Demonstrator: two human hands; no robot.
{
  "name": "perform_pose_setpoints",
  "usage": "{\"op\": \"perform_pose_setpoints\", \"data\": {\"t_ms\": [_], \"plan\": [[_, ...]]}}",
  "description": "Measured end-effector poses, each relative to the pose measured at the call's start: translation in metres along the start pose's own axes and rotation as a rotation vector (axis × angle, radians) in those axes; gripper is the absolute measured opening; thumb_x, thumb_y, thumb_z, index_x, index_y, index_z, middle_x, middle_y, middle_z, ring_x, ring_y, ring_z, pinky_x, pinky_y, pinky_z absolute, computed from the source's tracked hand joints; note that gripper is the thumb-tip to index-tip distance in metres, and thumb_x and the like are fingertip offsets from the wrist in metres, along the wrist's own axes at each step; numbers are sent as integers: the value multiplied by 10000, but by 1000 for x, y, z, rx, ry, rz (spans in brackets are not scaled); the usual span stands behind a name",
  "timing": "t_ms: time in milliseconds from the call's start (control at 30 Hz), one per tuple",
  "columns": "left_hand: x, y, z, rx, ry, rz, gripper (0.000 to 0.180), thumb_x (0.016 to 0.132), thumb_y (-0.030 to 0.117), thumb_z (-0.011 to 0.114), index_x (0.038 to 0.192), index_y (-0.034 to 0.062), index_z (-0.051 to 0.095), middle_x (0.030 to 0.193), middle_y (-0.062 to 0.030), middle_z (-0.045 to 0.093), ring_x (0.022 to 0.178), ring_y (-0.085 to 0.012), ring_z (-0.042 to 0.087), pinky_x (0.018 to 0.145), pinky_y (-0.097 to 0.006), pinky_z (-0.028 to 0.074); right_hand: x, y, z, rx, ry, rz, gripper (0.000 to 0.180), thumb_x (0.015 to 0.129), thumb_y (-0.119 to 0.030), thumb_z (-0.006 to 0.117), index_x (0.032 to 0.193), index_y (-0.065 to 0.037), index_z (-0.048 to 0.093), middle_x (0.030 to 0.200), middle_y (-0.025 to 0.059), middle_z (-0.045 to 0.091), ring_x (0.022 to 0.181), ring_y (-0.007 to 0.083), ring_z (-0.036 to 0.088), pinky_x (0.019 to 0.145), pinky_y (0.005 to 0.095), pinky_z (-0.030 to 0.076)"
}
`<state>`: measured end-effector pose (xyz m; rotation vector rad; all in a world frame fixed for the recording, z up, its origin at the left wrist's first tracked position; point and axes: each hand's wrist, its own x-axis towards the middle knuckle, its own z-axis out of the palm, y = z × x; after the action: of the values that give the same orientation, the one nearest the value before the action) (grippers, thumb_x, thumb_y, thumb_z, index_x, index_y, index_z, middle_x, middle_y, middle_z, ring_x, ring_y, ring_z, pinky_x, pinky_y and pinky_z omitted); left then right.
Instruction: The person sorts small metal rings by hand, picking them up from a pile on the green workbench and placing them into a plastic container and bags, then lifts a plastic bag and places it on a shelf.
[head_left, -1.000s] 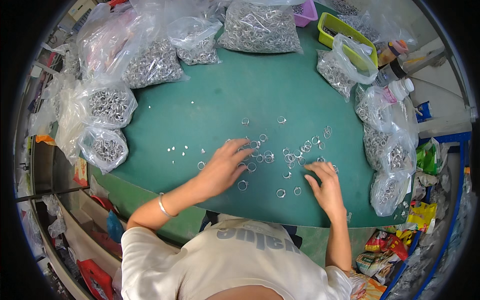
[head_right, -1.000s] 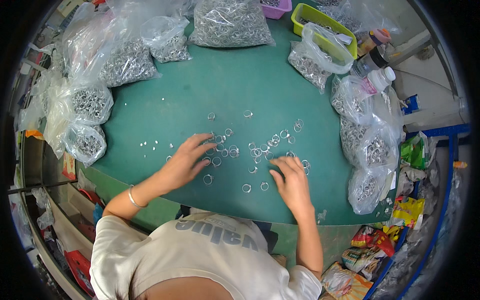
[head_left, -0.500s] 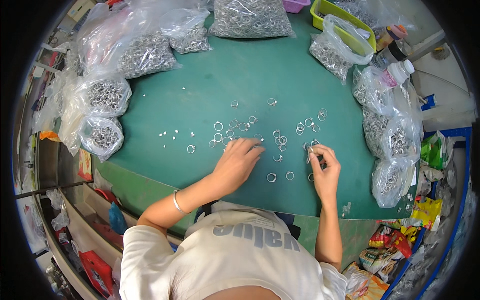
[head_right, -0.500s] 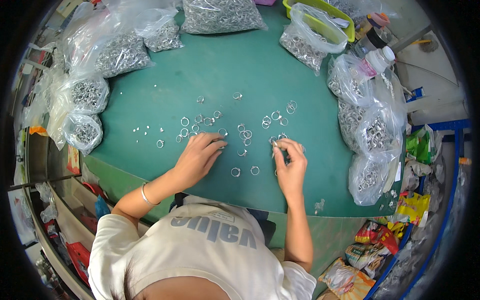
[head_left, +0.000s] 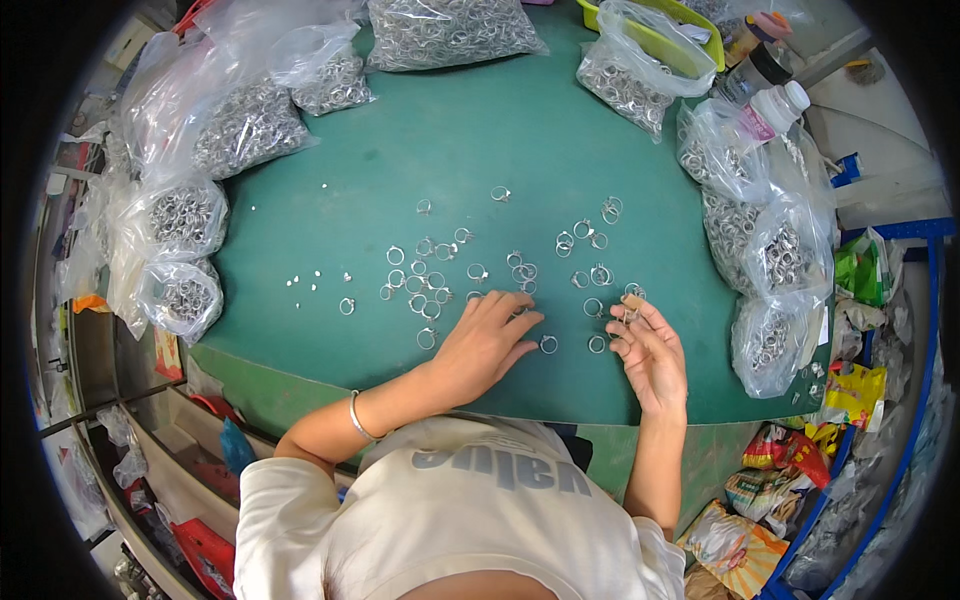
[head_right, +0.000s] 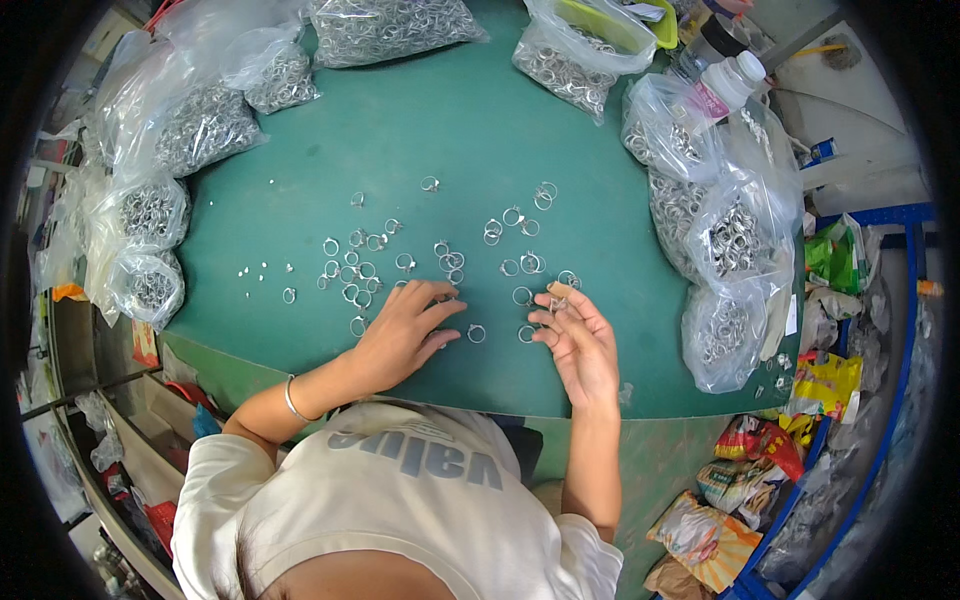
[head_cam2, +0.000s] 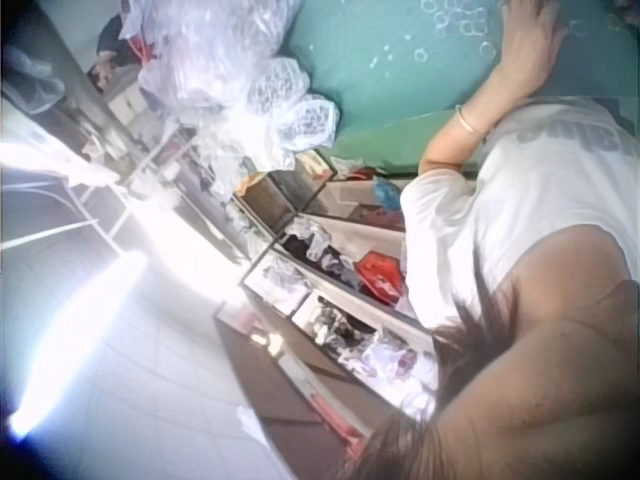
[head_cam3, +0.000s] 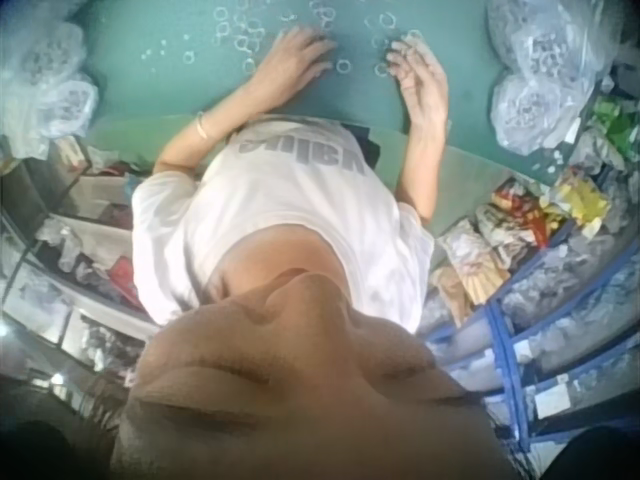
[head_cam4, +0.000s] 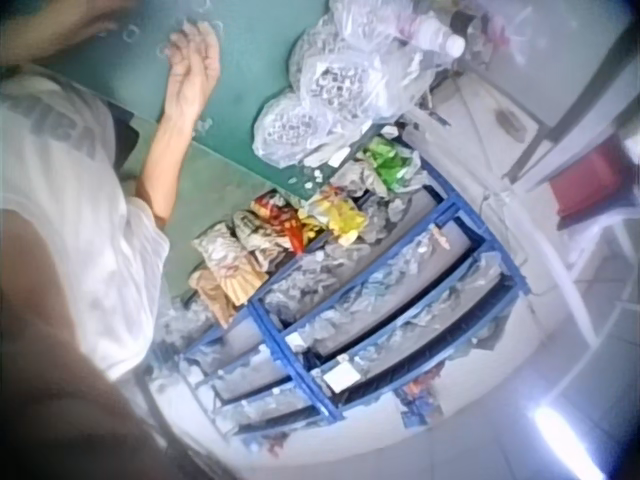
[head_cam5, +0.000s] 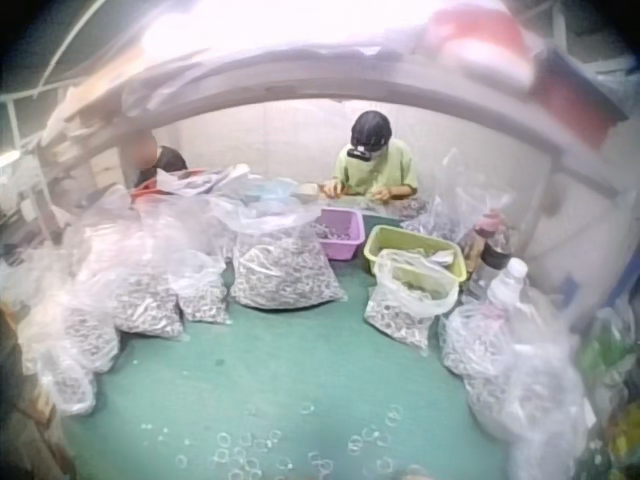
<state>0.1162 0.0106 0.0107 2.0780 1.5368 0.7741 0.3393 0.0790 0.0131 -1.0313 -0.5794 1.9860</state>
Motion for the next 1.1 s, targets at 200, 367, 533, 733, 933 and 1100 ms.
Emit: {"op": "perform_pose_setpoints", "data": {"t_ms": [200,367,533,733,933,1100], "plan": [[60,3,19,63,-10,33,309,735,78,648,1021,15,548,1079,-112,498,953,-288,482,788,-370,392,-10,-7,9,-190,-50,-113,276,857,12,490,1129,51,492,964,127,586,821,209,598,644,276,493],[75,-10,38,22,-45,79,214,749,28,619,953,0,563,921,-104,554,838,-276,533,701,-355,432,-4,-10,-8,-757,44,-250,234,829,13,543,1062,-8,559,876,59,590,676,140,566,591,253,450],[56,-8,3,-744,-90,-455,113,834,-26,505,920,-22,578,803,-60,587,724,-142,562,588,-254,453,-2,-12,13,-1365,-121,-488,226,753,-17,627,977,-26,601,866,111,548,737,216,551,651,314,440],[62,-34,-13,-1049,-82,-606,207,823,-46,417,939,-13,586,803,-31,548,757,-103,509,658,-230,425,64,-37,25,-1421,19,-756,269,731,-33,642,993,-9,591,1010,105,521,861,295,510,740,358,434],[89,-28,9,-159,109,-150,291,787,33,579,1065,42,490,895,-133,474,750,-306,514,691,-368,432,110,-29,15,-1539,-82,-846,246,709,8,637,950,-24,597,902,124,548,817,299,512,761,382,416],[89,-38,20,-93,-56,-189,255,780,25,593,1013,34,488,930,-149,484,784,-359,526,660,-414,435,66,-40,-4,-1456,-223,-540,225,685,23,647,902,-16,603,875,119,560,787,300,521,737,376,425]]}}
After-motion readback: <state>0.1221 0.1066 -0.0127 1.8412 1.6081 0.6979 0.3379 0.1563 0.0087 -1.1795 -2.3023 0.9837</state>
